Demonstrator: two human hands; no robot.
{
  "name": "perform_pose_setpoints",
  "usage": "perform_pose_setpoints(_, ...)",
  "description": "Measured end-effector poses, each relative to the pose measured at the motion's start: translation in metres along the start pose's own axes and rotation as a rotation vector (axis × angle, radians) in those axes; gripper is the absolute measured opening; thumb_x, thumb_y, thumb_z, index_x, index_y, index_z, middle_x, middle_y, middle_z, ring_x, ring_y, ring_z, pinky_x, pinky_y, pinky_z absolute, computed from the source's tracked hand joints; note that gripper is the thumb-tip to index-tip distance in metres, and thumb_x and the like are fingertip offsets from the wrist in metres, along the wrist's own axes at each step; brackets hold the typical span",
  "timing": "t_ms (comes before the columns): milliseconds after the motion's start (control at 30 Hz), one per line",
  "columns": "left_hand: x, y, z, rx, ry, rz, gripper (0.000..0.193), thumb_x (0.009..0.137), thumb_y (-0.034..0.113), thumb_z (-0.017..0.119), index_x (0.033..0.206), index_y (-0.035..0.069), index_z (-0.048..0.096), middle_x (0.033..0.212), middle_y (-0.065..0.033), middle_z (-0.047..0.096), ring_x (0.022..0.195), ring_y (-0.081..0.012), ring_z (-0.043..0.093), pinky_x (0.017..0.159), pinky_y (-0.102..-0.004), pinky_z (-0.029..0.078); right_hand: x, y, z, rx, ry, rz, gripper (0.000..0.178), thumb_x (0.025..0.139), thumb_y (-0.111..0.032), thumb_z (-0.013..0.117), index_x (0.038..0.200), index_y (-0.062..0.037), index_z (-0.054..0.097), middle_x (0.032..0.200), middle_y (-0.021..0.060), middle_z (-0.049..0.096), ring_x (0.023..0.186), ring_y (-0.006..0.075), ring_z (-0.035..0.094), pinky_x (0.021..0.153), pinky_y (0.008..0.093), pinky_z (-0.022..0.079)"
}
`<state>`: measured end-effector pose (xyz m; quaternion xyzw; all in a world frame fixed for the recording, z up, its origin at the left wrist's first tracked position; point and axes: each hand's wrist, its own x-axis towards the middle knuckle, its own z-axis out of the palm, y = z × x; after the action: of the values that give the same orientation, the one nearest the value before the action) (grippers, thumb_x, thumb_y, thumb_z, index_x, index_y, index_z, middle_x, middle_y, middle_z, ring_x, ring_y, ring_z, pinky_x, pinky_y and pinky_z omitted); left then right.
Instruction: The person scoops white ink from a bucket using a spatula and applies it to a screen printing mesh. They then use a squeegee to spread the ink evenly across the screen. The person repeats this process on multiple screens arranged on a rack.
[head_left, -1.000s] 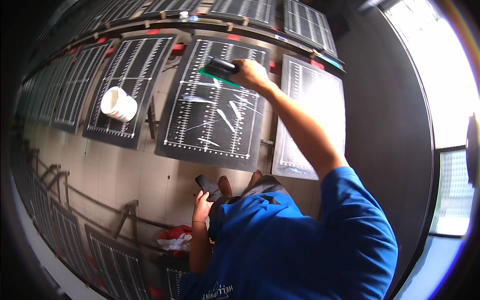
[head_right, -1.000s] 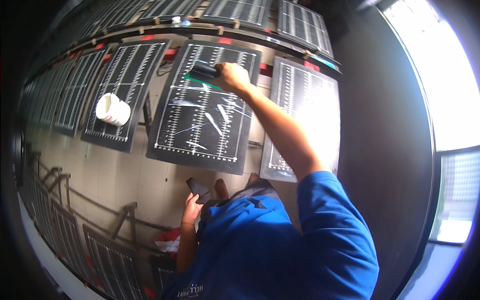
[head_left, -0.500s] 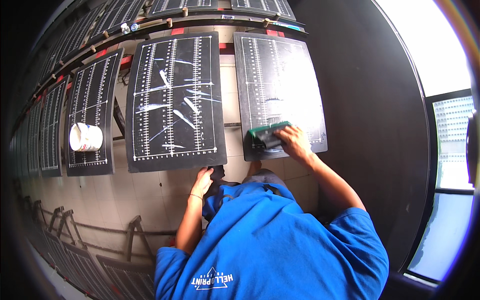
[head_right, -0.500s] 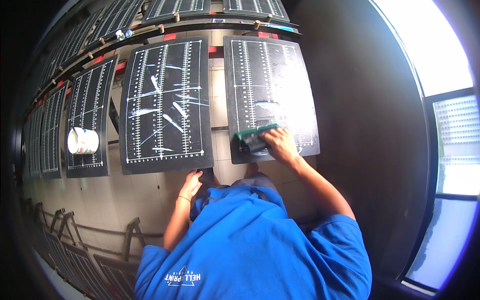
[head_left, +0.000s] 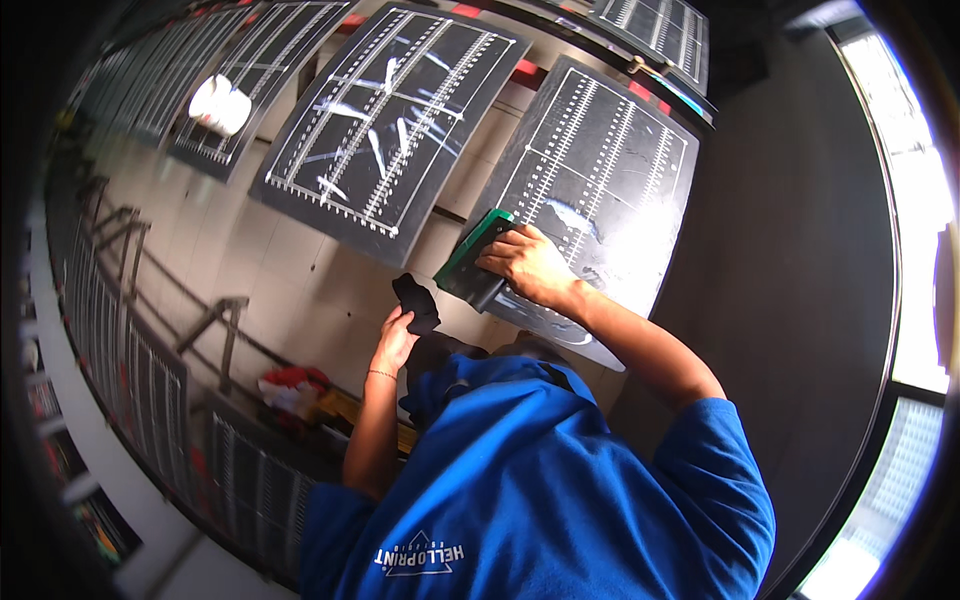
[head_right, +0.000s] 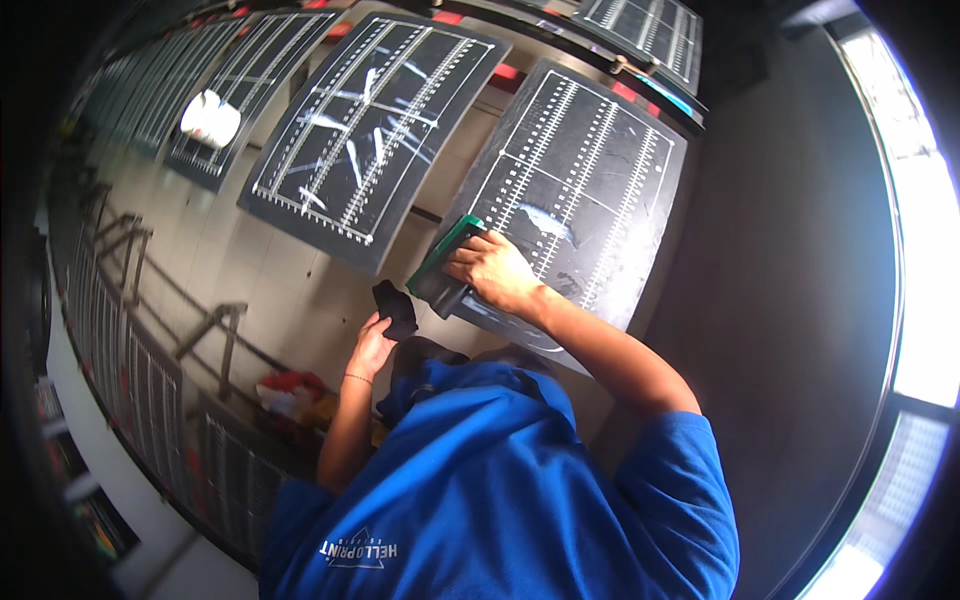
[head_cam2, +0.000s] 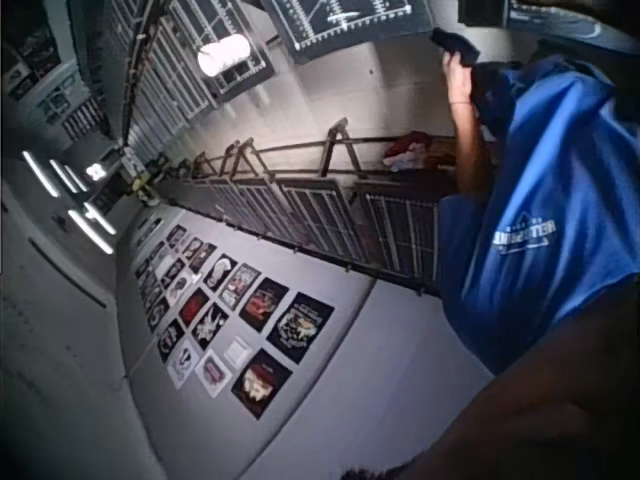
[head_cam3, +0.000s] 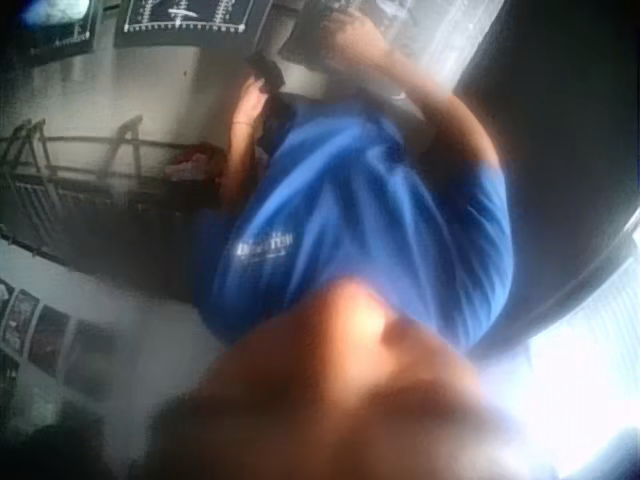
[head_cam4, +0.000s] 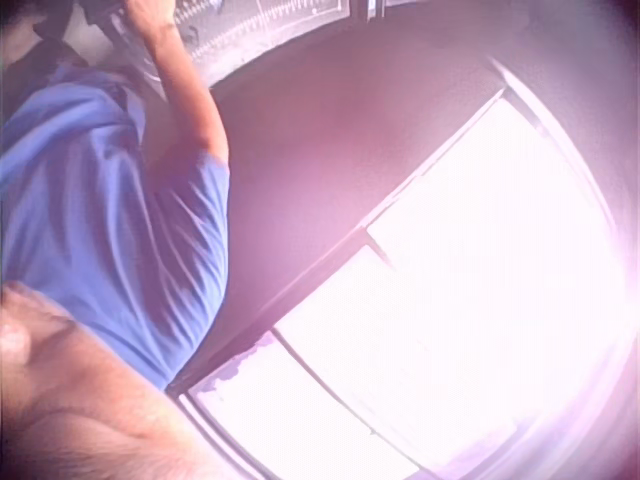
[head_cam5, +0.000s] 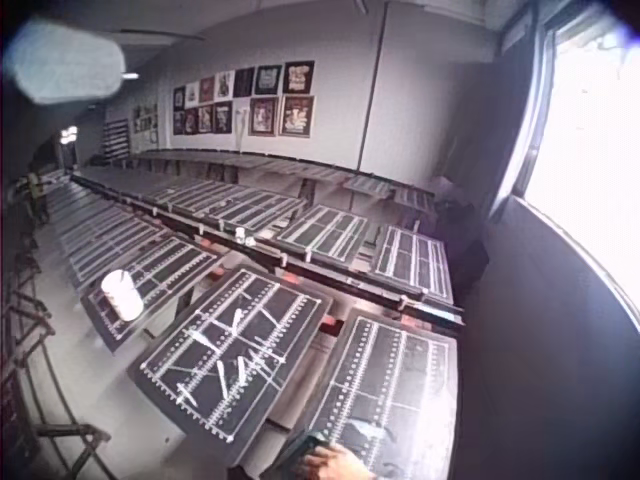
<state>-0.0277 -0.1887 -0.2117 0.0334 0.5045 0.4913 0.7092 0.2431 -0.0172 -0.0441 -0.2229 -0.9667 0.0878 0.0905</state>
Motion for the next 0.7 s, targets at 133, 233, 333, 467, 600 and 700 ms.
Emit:
perform_pose_setpoints(133,-0.064,-0.065,0.034,-0.207,0.074,0.115,0.039,0.101,0.005,0.043,0.140,-0.002,0.047,0.132,-0.0172,0.059,0.122,-0.0309,0.060,0.107,-0.0467,0.049,-0.067,0.016,-0.013,-0.004,-0.160,-0.054,0.039,0.086,-0.018,0.053,0.122,-0.0133,0.066,0.120,-0.0025,0.066,0.112,0.0154,0.058,0.099,0.0331,0.040)
perform_pose_setpoints(233,-0.106,-0.110,0.045,-0.274,0.128,0.144,0.039,0.101,0.004,0.043,0.138,-0.003,0.047,0.133,-0.0193,0.058,0.122,-0.0319,0.060,0.108,-0.0463,0.048,-0.130,0.022,-0.035,0.002,-0.220,-0.105,0.043,0.086,-0.019,0.052,0.127,-0.0129,0.064,0.125,-0.0009,0.065,0.119,0.0159,0.056,0.104,0.0341,0.038)
perform_pose_setpoints(333,-0.132,-0.145,0.047,-0.293,0.165,0.171,0.037,0.100,0.003,0.042,0.136,-0.004,0.048,0.132,-0.0197,0.058,0.122,-0.0324,0.059,0.107,-0.0462,0.048,-0.186,0.035,-0.055,-0.036,-0.244,-0.156,0.045,0.083,-0.020,0.054,0.127,-0.0131,0.064,0.126,-0.0021,0.065,0.119,0.0160,0.057,0.105,0.0355,0.040)
perform_pose_setpoints(467,-0.160,-0.161,0.067,-0.314,0.196,0.240,0.036,0.100,0.003,0.043,0.135,-0.005,0.048,0.130,-0.0191,0.058,0.121,-0.0320,0.060,0.106,-0.0459,0.049,-0.235,0.065,-0.081,0.017,-0.211,-0.185,0.039,0.076,-0.014,0.064,0.115,-0.0174,0.071,0.116,-0.0056,0.069,0.112,0.0152,0.061,0.101,0.0352,0.043)
perform_pose_setpoints(600,-0.154,-0.174,0.084,-0.333,0.110,0.260,0.037,0.100,0.003,0.043,0.136,-0.005,0.046,0.130,-0.0189,0.058,0.120,-0.0316,0.060,0.106,-0.0455,0.049,-0.212,0.080,-0.080,-0.072,-0.111,-0.102,0.042,0.070,-0.001,0.065,0.109,-0.0150,0.072,0.109,-0.0036,0.070,0.105,0.0178,0.064,0.095,0.0354,0.045)
perform_pose_setpoints(700,-0.135,-0.182,0.108,-0.334,0.031,0.139,0.039,0.100,0.003,0.044,0.138,-0.004,0.045,0.132,-0.0185,0.058,0.122,-0.0308,0.059,0.107,-0.0455,0.048,-0.182,0.051,-0.070,0.018,-0.041,0.012,0.040,0.077,-0.005,0.058,0.114,-0.0110,0.070,0.116,-0.0004,0.068,0.109,0.0193,0.060,0.097,0.0347,0.043)
